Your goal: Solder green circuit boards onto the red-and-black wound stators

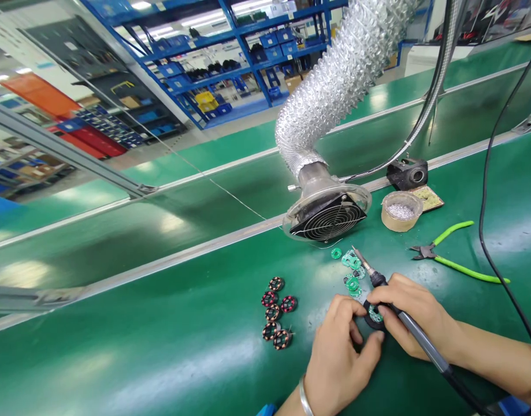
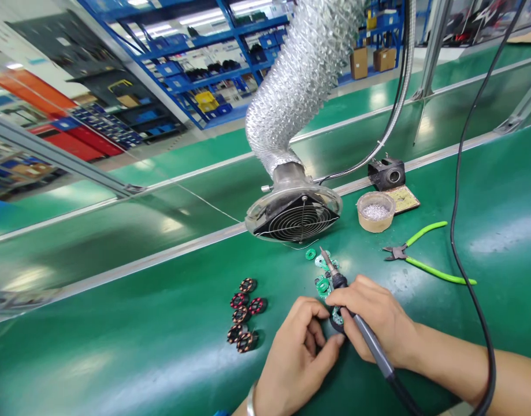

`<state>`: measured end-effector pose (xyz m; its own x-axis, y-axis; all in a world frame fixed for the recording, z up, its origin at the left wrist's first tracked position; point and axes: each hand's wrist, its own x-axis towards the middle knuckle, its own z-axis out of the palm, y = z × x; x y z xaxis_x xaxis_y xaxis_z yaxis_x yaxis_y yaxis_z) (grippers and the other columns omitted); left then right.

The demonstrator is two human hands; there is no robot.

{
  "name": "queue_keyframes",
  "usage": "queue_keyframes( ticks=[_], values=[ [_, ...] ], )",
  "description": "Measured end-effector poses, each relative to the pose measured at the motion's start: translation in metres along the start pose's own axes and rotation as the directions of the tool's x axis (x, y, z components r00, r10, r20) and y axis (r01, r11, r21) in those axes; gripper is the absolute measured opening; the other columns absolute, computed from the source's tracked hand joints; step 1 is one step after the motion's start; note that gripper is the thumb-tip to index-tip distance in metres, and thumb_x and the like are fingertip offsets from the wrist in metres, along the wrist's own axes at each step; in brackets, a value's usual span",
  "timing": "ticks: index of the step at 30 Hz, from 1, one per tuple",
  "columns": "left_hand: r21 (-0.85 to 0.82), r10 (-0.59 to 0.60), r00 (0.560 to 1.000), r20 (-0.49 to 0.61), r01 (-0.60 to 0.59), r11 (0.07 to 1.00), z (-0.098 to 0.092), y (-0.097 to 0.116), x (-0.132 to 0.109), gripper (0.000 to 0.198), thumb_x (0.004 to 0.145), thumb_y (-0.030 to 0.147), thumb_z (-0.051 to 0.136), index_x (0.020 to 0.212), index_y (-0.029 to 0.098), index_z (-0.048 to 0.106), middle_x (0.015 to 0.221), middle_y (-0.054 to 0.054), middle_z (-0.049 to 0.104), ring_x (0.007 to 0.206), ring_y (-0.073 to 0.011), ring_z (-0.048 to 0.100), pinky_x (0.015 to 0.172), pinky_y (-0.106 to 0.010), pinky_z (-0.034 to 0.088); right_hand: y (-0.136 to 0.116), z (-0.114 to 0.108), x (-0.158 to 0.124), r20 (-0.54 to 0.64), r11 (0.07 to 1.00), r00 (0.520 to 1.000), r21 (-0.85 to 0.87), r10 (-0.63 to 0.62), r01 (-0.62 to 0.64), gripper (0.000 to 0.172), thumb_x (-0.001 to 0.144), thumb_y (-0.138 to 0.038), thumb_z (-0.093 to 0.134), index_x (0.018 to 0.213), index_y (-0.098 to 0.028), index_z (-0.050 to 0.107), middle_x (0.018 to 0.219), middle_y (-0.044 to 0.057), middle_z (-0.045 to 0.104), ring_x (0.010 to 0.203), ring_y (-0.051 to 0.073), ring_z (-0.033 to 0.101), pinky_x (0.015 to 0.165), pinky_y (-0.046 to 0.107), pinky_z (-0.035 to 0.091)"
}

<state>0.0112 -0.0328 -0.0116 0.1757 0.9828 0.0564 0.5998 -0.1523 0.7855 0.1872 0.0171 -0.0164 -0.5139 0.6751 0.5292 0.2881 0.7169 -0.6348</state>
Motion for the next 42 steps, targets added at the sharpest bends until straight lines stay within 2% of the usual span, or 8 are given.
queue_keyframes(
  ticks=[2,7,11,18,25,29,37,42],
  values=[
    [0.050,-0.020,0.999,-0.028,0.021,0.999,0.005,-0.001,0.000,0.025,0.073,0.016,0.070,0.091,0.019,0.053,0.083,0.001,0.053,0.053,-0.0094,0.050,0.050,-0.023,0.043,0.000,0.000,0.000,0.007,1.000,1.000,0.007,-0.006,0.006,0.028,0.089,-0.003,0.045,0.110,-0.018,0.055,0.084,0.002,0.065,0.068,0.014,0.049,0.063,0.027,0.044],
    [0.087,0.062,0.996,-0.060,-0.057,0.995,0.010,-0.006,0.005,0.014,0.081,0.013,0.064,0.091,0.019,0.056,0.084,0.000,0.057,0.054,-0.0103,0.050,0.053,-0.024,0.044,0.000,0.001,0.000,-0.012,1.000,1.000,0.001,-0.025,0.025,0.030,0.090,-0.003,0.044,0.112,-0.019,0.054,0.088,0.003,0.066,0.069,0.015,0.049,0.063,0.027,0.044],
    [0.049,0.099,0.995,-0.034,-0.097,0.994,0.005,-0.009,0.009,0.017,0.081,0.010,0.062,0.096,0.019,0.059,0.088,-0.002,0.059,0.060,-0.0119,0.052,0.058,-0.024,0.045,0.001,0.001,-0.001,-0.010,0.999,0.999,-0.028,-0.042,0.042,0.034,0.090,-0.002,0.044,0.117,-0.020,0.053,0.090,0.003,0.066,0.070,0.016,0.048,0.063,0.028,0.044],
    [-0.209,-0.061,0.996,0.060,0.073,0.975,-0.011,-0.007,0.015,0.006,0.084,0.018,0.060,0.080,0.017,0.064,0.083,-0.002,0.058,0.057,-0.0086,0.049,0.054,-0.020,0.041,0.001,0.001,-0.003,-0.020,0.995,0.998,-0.084,-0.056,0.054,0.028,0.090,-0.004,0.045,0.112,-0.018,0.055,0.081,0.004,0.063,0.066,0.016,0.046,0.059,0.028,0.043],
    [-0.370,-0.251,0.946,0.207,0.313,0.875,-0.008,0.000,0.022,0.008,0.079,0.020,0.060,0.072,0.016,0.058,0.063,0.004,0.052,0.041,-0.0046,0.040,0.040,-0.017,0.030,0.007,0.000,-0.006,-0.001,0.983,0.986,-0.075,-0.169,0.168,0.032,0.089,-0.006,0.042,0.115,-0.020,0.055,0.072,0.002,0.056,0.062,0.017,0.044,0.056,0.029,0.039],
    [-0.379,-0.277,0.930,0.241,0.352,0.856,-0.009,-0.001,0.022,0.006,0.077,0.018,0.059,0.072,0.017,0.057,0.055,0.007,0.048,0.038,-0.0050,0.039,0.039,-0.017,0.030,0.008,-0.002,-0.008,0.040,0.968,0.972,-0.085,-0.233,0.235,0.035,0.090,-0.006,0.042,0.120,-0.019,0.053,0.070,0.001,0.055,0.057,0.016,0.040,0.055,0.029,0.037],
    [-0.392,-0.273,0.927,0.256,0.358,0.848,-0.013,0.001,0.020,0.006,0.078,0.014,0.054,0.073,0.017,0.055,0.056,0.006,0.048,0.043,-0.0065,0.045,0.041,-0.016,0.034,0.003,-0.004,-0.003,0.090,0.966,0.968,-0.085,-0.235,0.243,0.036,0.086,-0.001,0.043,0.118,-0.017,0.052,0.065,-0.001,0.053,0.056,0.015,0.039,0.054,0.029,0.037],
    [-0.353,-0.247,0.944,0.218,0.312,0.882,-0.011,0.000,0.019,0.007,0.078,0.013,0.054,0.073,0.016,0.056,0.058,0.006,0.049,0.042,-0.0058,0.044,0.040,-0.016,0.035,-0.005,-0.017,-0.001,-0.021,0.980,0.981,-0.043,-0.194,0.193,0.046,0.087,-0.004,0.047,0.130,-0.018,0.047,0.066,-0.001,0.057,0.055,0.015,0.046,0.053,0.029,0.040]
  ],
)
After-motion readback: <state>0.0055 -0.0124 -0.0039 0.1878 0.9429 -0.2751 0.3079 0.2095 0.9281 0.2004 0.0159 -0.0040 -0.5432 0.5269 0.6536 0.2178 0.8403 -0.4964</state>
